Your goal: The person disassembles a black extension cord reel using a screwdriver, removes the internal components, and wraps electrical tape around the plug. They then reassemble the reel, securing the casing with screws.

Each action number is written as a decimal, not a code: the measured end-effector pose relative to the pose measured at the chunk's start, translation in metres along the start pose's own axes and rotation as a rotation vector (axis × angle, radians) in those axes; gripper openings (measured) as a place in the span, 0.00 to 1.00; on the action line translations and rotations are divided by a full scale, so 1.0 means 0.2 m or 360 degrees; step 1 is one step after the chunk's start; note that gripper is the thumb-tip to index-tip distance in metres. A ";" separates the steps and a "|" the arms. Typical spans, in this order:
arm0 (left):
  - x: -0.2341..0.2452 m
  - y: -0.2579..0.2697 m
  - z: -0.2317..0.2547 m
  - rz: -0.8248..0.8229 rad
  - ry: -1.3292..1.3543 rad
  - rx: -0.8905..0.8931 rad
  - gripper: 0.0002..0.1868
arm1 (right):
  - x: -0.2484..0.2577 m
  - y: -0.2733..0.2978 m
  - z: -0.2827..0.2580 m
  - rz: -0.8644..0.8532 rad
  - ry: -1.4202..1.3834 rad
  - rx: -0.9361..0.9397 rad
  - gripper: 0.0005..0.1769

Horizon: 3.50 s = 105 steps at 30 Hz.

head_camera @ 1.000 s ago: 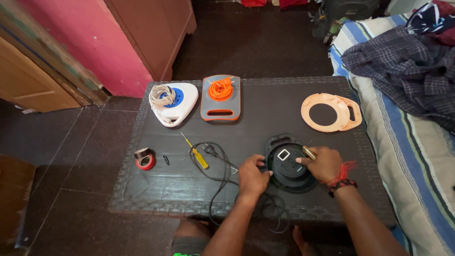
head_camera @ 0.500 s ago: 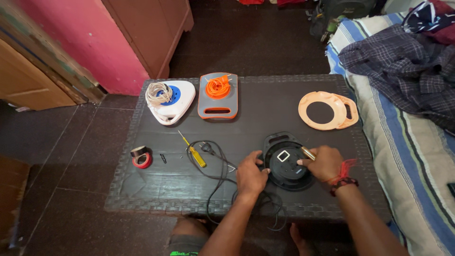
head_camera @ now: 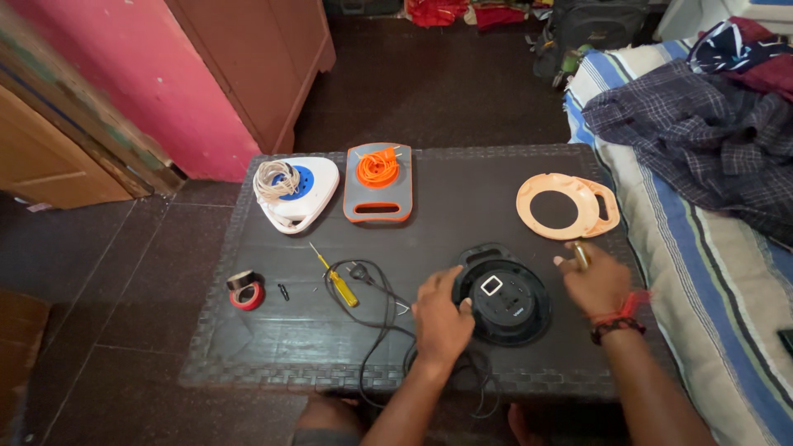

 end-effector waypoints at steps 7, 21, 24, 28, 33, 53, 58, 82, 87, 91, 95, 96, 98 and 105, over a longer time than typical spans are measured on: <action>-0.02 0.04 0.04 -0.0197 0.0059 -0.0395 0.29 | -0.17 -0.06 0.15 0.0066 -0.0106 0.0003 0.38; -0.02 0.05 -0.01 -0.0360 0.0079 -0.0380 0.26 | -0.29 -0.04 0.11 0.0167 0.0152 -0.0081 0.23; -0.01 0.05 0.00 -0.0348 0.0102 -0.0378 0.27 | -0.23 -0.02 0.06 0.0184 0.0084 -0.0126 0.16; 0.01 0.05 0.02 -0.0353 0.0077 -0.0373 0.29 | -0.09 0.01 -0.04 0.0520 -0.0025 0.0224 0.10; 0.05 0.04 0.07 -0.0149 0.0274 -0.0534 0.37 | 0.13 0.04 -0.15 0.0789 -0.0205 0.0299 0.13; 0.17 0.13 0.05 -0.0416 0.1788 0.0456 0.33 | 0.55 0.61 -0.34 -0.0317 -0.1444 -0.0727 0.17; 0.20 0.10 0.02 -0.0154 0.1487 0.0406 0.30 | 0.56 0.53 -0.36 0.0179 -0.0716 0.0117 0.22; -0.12 -0.05 -0.17 0.0031 0.0048 -0.0008 0.23 | 0.06 0.24 -0.14 0.0155 -0.0008 0.0045 0.25; -0.17 -0.05 -0.20 0.0018 0.0058 0.0054 0.24 | 0.03 0.20 -0.06 -0.0091 -0.0011 -0.0322 0.26; -0.18 -0.07 -0.23 0.0015 0.0325 0.0221 0.16 | 0.01 0.21 -0.05 -0.0199 0.0069 -0.0276 0.28; -0.17 -0.09 -0.22 -0.0001 0.0443 0.0357 0.12 | -0.03 0.22 -0.09 -0.0135 -0.0064 -0.0031 0.28; -0.17 -0.08 -0.23 -0.0019 0.0436 0.0390 0.13 | -0.05 0.24 -0.09 -0.0147 -0.0055 -0.0037 0.28; -0.15 -0.07 -0.22 -0.0048 0.0454 0.0427 0.14 | -0.08 0.25 -0.09 -0.0164 -0.0038 -0.0043 0.27; -0.11 -0.05 -0.16 0.0004 0.0448 0.0097 0.14 | -0.07 0.27 -0.12 -0.0090 -0.0025 -0.0005 0.22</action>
Point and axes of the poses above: each hand's wrist, its own y-axis away from the middle knuckle, its own x-axis out of the back of the hand, z = x × y, the point moved 4 cm from there along -y, towards the middle knuckle, and after that the axes turned 7 degrees about z, right-handed, at the moved point
